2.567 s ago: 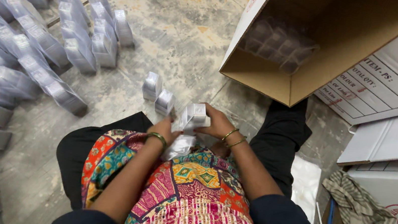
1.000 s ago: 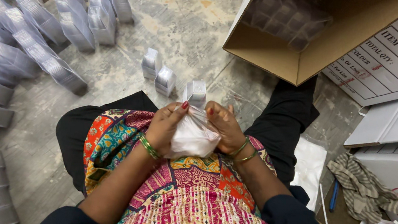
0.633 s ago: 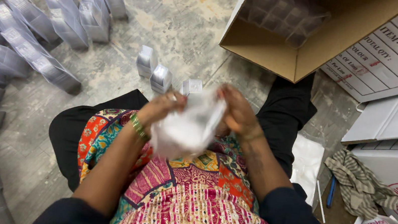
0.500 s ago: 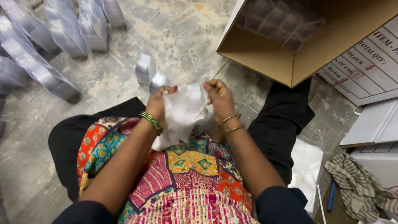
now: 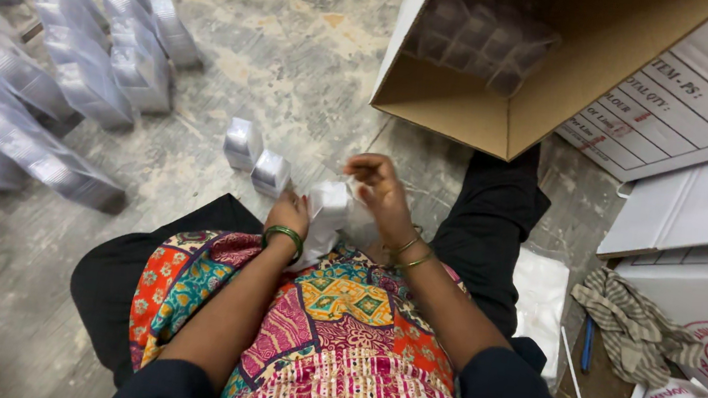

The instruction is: The person sits on the floor and places small white boxes one at a time into clear plastic bags, then puts the bagged boxes into a large cardboard box beside them. They repeat this bagging cycle continuously, taking boxes from the pile on the floor.

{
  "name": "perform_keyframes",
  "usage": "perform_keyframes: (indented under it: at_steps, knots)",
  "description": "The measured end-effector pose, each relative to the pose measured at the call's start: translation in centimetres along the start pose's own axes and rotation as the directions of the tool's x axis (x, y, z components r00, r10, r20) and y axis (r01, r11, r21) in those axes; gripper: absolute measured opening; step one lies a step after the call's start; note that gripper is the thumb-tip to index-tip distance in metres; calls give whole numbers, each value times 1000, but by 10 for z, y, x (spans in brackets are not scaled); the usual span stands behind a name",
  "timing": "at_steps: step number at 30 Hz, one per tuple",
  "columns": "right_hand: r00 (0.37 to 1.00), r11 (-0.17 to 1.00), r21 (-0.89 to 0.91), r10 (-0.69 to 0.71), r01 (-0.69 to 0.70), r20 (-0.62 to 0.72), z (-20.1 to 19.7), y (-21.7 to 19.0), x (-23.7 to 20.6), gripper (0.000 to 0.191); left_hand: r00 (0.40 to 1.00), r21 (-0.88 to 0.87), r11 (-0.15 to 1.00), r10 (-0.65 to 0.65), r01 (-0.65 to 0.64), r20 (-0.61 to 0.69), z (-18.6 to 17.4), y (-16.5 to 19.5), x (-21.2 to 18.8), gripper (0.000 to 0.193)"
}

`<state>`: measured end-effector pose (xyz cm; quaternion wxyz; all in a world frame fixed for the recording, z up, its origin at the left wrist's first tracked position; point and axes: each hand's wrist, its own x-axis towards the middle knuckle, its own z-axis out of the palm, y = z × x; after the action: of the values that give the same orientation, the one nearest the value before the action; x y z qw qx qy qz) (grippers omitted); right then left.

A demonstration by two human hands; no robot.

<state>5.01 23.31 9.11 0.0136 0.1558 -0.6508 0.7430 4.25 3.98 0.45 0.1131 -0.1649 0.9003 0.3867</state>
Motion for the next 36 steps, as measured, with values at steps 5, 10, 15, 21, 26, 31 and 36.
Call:
perform_keyframes:
  at_steps: [5, 10, 15, 21, 26, 31, 36]
  knots:
    - [997, 902, -431, -1, 35, 79, 34, -8, -13, 68, 973, 284, 958, -26, -41, 229, -7, -23, 12, 37]
    - [945, 891, -402, 290, -210, 150, 19, 73, -23, 72, 972, 63, 973, 218, -224, 85, -25, -39, -6, 41]
    - [884, 368, -922, 464, -124, 65, 29, 109, -23, 62, 924, 22, 933, 353, -360, 149, -37, -27, -45, 56]
    - [912, 755, -561, 411, -340, 1, 31, 92, -36, 70, 873, -161, 876, 475, -455, 115, -43, -26, -56, 58]
    - [904, 475, -793, 369, -382, -215, 11, 73, -39, 53, 910, -235, 909, 386, -346, 153, -32, -37, -44, 45]
    - [877, 854, -430, 61, -293, -477, -43, 68, 9, 73, 910, -534, 794, 402, -291, 101, -19, -48, -24, 28]
    - [805, 575, -740, -220, -349, -551, -112, 29, 96, 87, 918, -321, 910, 337, -262, 209, -7, -47, -20, 22]
